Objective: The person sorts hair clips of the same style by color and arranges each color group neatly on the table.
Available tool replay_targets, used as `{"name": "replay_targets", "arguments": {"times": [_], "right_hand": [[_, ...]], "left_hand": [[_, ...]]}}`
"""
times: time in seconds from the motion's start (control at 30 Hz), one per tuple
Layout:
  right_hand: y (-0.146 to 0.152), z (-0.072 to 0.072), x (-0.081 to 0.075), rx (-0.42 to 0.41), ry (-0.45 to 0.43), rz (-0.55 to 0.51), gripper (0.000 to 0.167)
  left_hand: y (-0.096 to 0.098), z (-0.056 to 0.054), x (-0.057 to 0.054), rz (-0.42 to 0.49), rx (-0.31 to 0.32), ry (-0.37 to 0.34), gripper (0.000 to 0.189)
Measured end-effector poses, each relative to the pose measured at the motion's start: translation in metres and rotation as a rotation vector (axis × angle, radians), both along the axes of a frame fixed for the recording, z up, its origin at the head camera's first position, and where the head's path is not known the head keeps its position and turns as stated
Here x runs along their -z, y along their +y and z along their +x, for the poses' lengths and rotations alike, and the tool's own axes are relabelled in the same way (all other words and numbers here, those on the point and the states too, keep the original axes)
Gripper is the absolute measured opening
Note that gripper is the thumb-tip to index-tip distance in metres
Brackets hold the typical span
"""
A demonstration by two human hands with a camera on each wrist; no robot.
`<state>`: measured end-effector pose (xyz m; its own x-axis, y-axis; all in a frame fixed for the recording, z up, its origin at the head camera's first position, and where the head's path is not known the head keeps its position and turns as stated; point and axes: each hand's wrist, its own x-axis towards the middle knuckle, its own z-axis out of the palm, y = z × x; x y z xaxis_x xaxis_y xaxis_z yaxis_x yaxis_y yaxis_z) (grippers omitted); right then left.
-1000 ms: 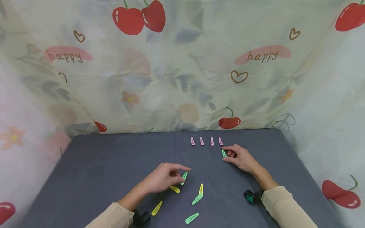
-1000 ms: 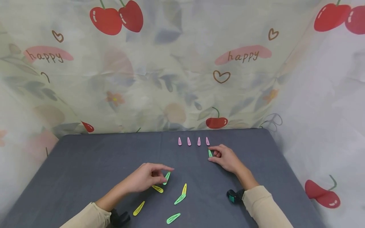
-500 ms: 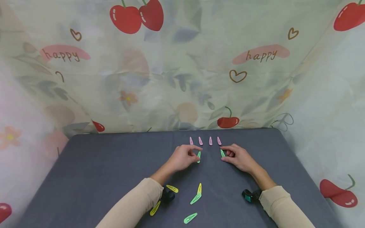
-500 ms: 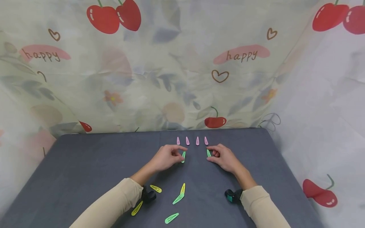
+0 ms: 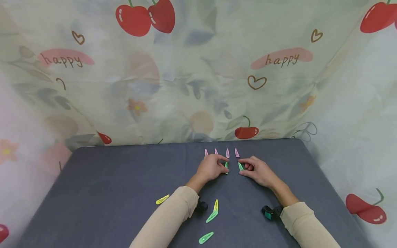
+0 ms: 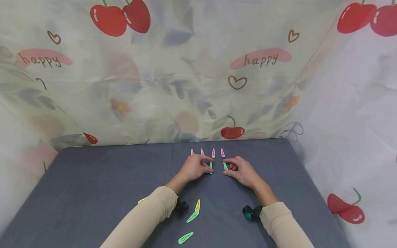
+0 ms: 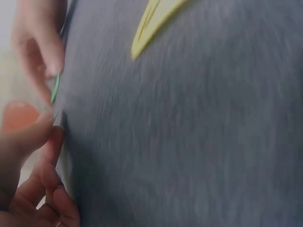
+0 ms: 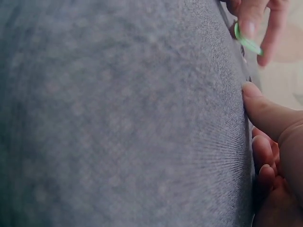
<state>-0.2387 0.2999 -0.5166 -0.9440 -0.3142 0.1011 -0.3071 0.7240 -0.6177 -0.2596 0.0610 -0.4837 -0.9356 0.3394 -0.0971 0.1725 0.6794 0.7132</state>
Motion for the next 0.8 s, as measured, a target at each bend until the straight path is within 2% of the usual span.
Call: {"name": "replay_targets", "arguments": {"times": [0.1,0.27,0.5,0.8], "right_hand": [[0.001,0.0,0.0,0.005,0.0,0.0,0.042],[0.001,0.001,0.0,0.007,-0.005,0.002,0.043],[0.0,0.002,-0.002,0.011,-0.007,0.003,0.043],[-0.001,0.003,-0.002,0.01,-0.001,0.001,0.043]], "left_hand": [[0.009,0.003,0.0,-0.021,0.011,0.005,0.037],[0.017,0.005,0.0,-0.059,-0.022,0.022,0.037],[0.02,0.004,0.003,-0.121,-0.028,0.068,0.032],[0.02,0.005,0.003,-0.141,-0.037,0.05,0.033]]}}
